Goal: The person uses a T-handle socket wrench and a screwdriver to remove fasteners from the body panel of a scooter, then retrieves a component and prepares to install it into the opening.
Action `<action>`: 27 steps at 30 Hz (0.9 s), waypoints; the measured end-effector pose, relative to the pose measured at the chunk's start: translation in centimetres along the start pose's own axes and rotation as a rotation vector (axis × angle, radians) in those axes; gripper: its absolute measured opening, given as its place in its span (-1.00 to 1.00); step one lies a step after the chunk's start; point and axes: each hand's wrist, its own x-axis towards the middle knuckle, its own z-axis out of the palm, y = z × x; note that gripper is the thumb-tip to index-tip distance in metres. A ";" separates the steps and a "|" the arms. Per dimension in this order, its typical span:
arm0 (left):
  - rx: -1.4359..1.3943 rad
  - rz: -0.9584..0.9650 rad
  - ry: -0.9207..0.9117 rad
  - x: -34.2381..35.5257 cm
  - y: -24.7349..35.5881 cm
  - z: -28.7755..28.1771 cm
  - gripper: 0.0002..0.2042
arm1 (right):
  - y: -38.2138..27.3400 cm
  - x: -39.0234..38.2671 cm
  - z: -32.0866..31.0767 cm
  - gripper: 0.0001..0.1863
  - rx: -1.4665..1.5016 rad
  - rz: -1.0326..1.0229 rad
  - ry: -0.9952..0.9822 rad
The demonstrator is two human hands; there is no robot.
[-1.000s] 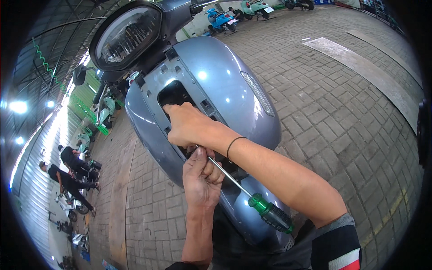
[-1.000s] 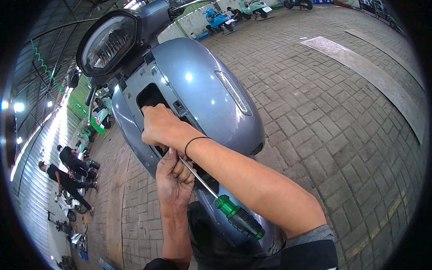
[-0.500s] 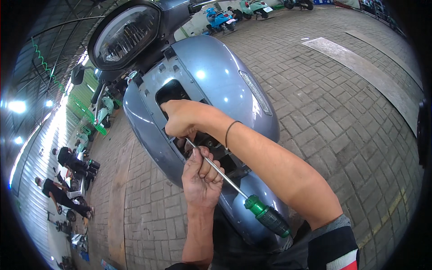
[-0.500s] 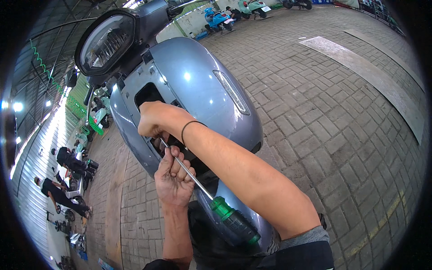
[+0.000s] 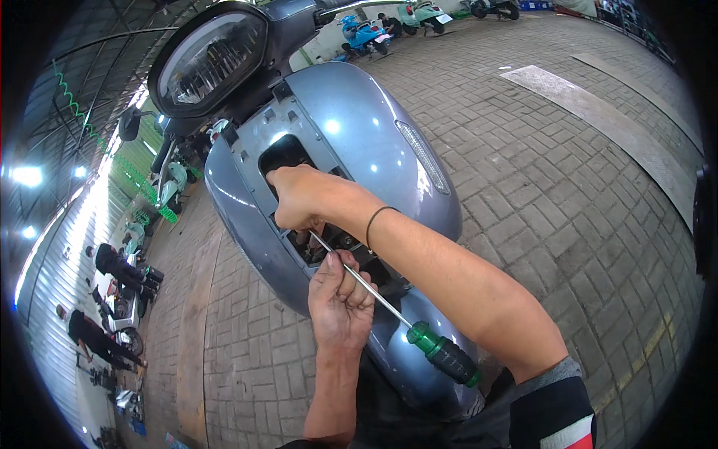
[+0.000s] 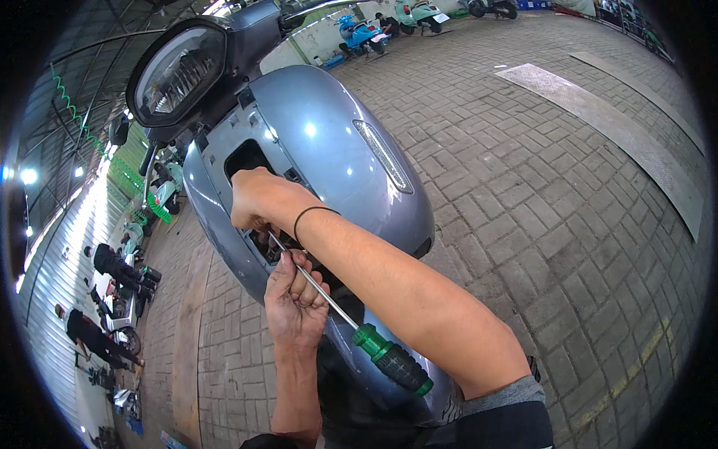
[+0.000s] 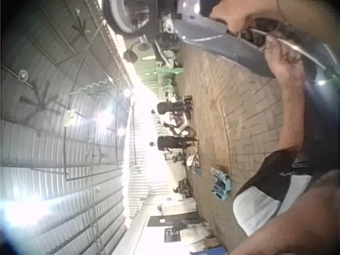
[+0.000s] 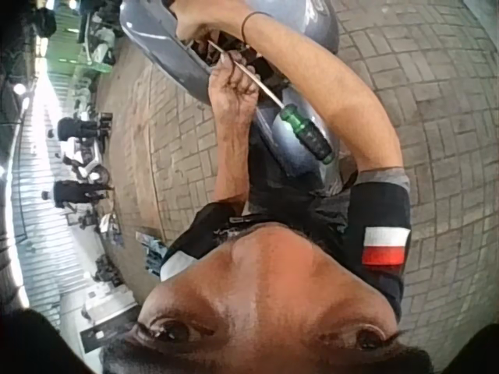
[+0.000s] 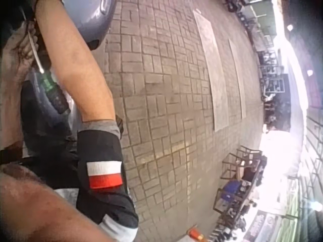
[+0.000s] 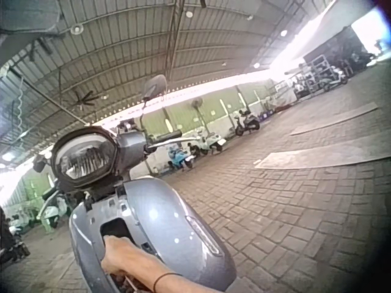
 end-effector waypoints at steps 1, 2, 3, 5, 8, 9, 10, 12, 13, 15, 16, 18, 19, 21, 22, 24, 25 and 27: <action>-0.047 -0.017 -0.001 -0.2 0.3 -0.7 -0.69 | -0.5 0.8 0.8 -0.52 0.003 0.001 -0.036; -0.093 -0.012 -0.008 -0.4 0.7 -1.0 -0.69 | -0.9 0.6 0.9 -0.50 0.010 -0.013 -0.017; -0.063 -0.021 -0.013 -0.4 0.7 -1.4 -0.68 | -0.8 0.1 0.8 -0.48 0.019 -0.030 -0.005; -0.084 -0.047 -0.011 -0.8 0.6 -0.5 -0.67 | -1.0 -1.5 0.1 -0.37 0.109 -0.081 0.051; -0.037 -0.100 0.141 -0.7 -0.6 1.1 -0.75 | -0.3 -2.1 -0.8 -0.37 0.145 -0.078 0.054; -0.016 -0.075 0.131 -0.6 -1.2 1.0 -0.75 | 0.2 -1.7 -0.6 -0.29 0.124 -0.078 0.083; 0.012 -0.042 0.141 -0.8 -1.0 1.1 -0.74 | 0.2 -1.4 -0.2 -0.24 0.165 -0.083 0.084; 0.041 0.000 0.123 -0.7 -1.3 0.9 -0.73 | 0.3 -1.3 0.2 -0.15 0.171 -0.064 0.098; 0.036 0.015 0.144 -0.9 -1.3 0.6 -0.73 | 0.2 -1.1 0.4 -0.15 0.170 -0.074 0.074; -0.015 0.006 0.077 -1.0 -1.4 0.1 -0.72 | 0.0 -1.1 0.3 -0.09 0.086 -0.102 0.020; -0.017 0.017 0.083 -1.0 -1.3 0.0 -0.72 | -0.5 -1.5 0.4 -0.05 0.108 -0.075 0.035; -0.124 0.003 0.000 -0.9 -1.1 -0.3 -0.72 | -1.0 -1.9 0.4 -0.04 0.205 -0.067 0.003; -0.179 -0.010 -0.044 -0.9 -1.1 -0.5 -0.72 | -1.1 -2.2 0.4 -0.04 0.305 -0.045 -0.020; -0.176 -0.018 -0.052 -0.8 -1.0 -0.6 -0.73 | -2.2 -2.8 0.3 -0.11 0.331 0.013 -0.017; -0.169 -0.034 -0.070 -0.7 -0.9 -0.4 -0.73 | -2.1 -2.7 -0.1 -0.08 0.239 0.009 -0.021; -0.135 -0.056 -0.023 -0.6 -0.8 0.3 -0.73 | -2.0 -2.6 -0.3 -0.05 0.146 0.008 -0.028; -0.096 -0.076 0.025 -0.7 -0.9 0.5 -0.73 | -2.0 -2.6 -0.2 -0.04 0.142 0.009 0.002; -0.057 -0.058 0.052 -0.5 -1.4 0.4 -0.72 | -1.8 -2.7 0.1 -0.03 0.135 0.015 0.031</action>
